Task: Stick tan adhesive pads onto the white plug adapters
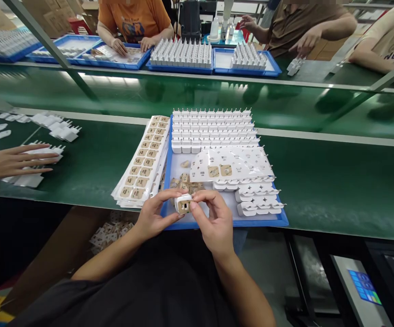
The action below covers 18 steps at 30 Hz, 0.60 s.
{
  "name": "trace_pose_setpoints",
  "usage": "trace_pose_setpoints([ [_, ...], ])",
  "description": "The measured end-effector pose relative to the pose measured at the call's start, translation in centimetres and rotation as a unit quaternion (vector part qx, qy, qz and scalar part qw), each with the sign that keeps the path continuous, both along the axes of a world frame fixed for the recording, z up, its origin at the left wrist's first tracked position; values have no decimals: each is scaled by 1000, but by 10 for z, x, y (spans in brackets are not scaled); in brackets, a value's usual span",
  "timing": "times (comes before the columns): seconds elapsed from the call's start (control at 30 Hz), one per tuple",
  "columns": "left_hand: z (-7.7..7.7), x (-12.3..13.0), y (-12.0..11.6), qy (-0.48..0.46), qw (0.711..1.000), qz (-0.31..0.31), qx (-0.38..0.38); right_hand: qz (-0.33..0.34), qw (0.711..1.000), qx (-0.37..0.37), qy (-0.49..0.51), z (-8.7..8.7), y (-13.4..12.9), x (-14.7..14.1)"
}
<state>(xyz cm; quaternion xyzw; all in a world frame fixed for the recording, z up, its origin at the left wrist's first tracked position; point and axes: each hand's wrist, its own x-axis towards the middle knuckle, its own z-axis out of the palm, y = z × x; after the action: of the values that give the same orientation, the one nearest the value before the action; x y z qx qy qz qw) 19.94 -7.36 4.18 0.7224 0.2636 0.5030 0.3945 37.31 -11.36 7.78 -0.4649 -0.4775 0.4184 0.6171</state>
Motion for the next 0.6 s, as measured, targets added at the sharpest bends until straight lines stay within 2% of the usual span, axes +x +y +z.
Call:
trace_pose_setpoints([
  [0.6, 3, -2, -1, 10, 1000, -1, -6, -2, 1000, 0, -31, 2, -1, -1],
])
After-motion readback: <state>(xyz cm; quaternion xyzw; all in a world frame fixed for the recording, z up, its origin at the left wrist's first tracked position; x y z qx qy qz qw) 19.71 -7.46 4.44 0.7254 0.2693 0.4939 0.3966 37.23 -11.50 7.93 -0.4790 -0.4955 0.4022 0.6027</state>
